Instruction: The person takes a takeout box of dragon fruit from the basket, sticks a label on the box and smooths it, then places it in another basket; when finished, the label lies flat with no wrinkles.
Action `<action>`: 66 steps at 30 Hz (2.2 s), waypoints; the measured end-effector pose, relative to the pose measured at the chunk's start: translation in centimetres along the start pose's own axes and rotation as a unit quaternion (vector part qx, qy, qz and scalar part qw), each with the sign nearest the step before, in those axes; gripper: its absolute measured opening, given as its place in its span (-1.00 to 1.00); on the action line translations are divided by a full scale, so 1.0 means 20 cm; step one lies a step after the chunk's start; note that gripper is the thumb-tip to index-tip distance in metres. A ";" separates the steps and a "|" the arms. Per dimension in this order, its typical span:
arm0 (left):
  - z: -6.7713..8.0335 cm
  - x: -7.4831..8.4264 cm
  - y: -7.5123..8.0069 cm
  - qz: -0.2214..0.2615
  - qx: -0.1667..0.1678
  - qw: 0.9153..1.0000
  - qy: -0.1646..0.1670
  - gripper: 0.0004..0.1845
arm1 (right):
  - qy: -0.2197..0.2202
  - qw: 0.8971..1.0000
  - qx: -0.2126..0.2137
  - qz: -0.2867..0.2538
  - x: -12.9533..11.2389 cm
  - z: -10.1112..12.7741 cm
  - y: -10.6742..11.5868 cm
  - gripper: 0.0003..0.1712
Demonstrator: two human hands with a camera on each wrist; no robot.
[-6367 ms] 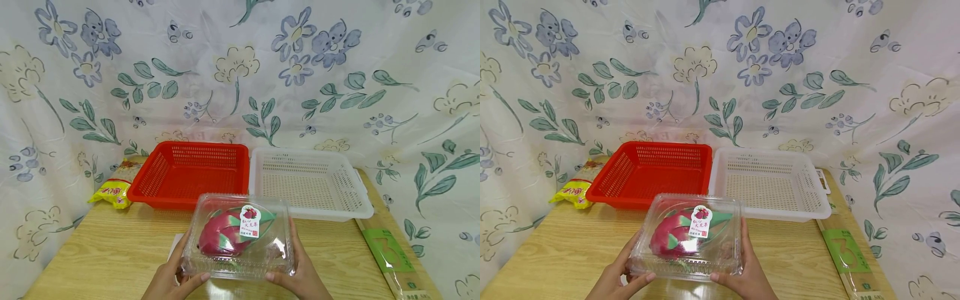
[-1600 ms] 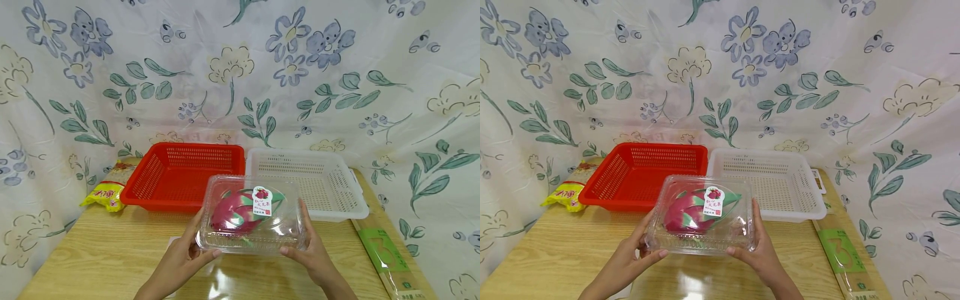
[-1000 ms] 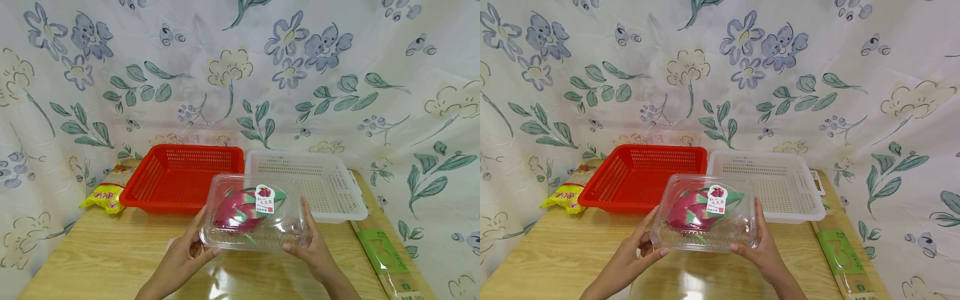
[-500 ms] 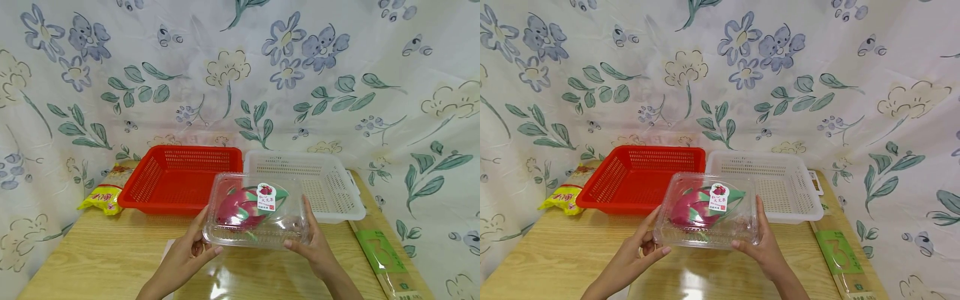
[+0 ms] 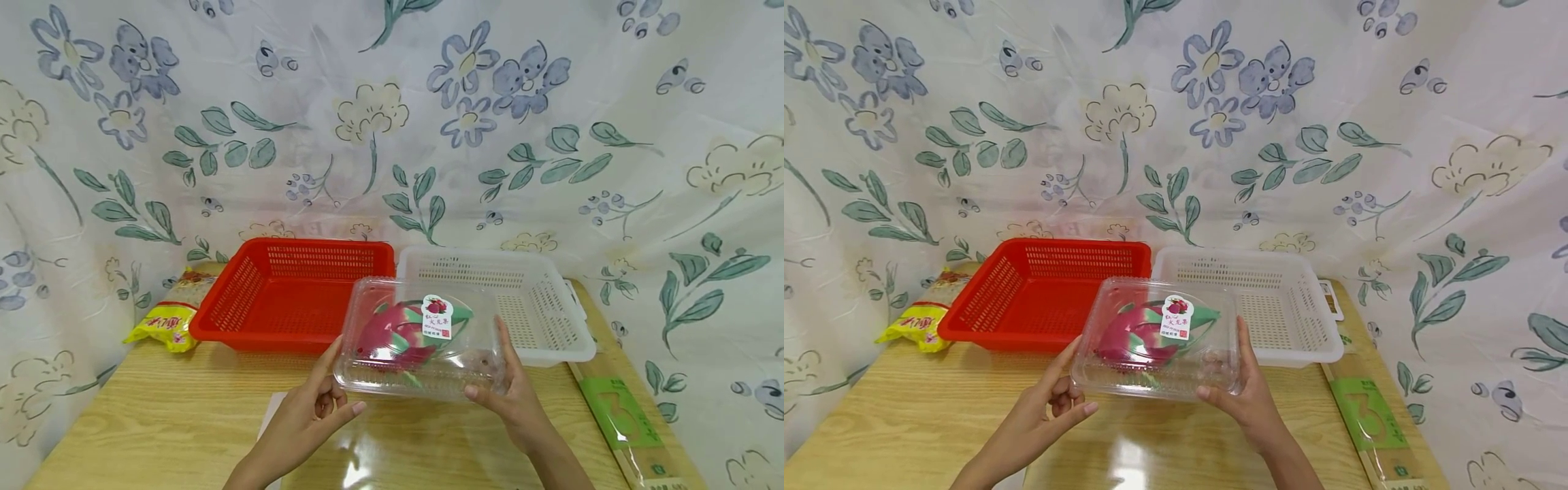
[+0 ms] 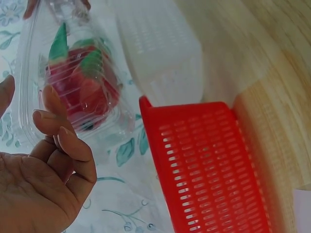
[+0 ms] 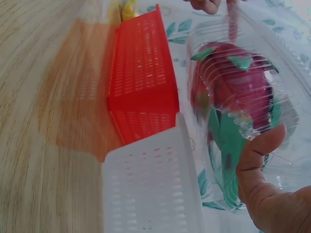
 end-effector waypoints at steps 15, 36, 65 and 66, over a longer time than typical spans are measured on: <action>-0.01 0.00 0.01 0.013 0.011 1.000 -0.026 -0.01 | 0.003 1.000 0.001 -0.013 0.00 -0.02 0.00 0.29; -0.04 -0.14 -0.06 0.031 -0.020 0.999 0.011 -0.01 | 0.006 1.000 0.000 -0.013 0.02 -0.05 0.03 0.28; -0.09 -0.15 -0.11 0.050 -0.028 0.998 0.038 -0.03 | 0.006 1.000 0.009 -0.006 0.02 -0.08 0.11 0.21; -0.09 -0.15 -0.11 0.049 -0.028 0.998 0.039 -0.03 | 0.005 1.000 0.009 -0.006 0.02 -0.08 0.11 0.21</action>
Point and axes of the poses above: each hand's wrist, its own z-axis away from the middle knuckle, its own y-axis out of the back of the hand, x = y × z, the point moved 8 cm from there along -z, towards the middle knuckle, and after that the axes turned 1 degree about x, right-handed, at the moved point
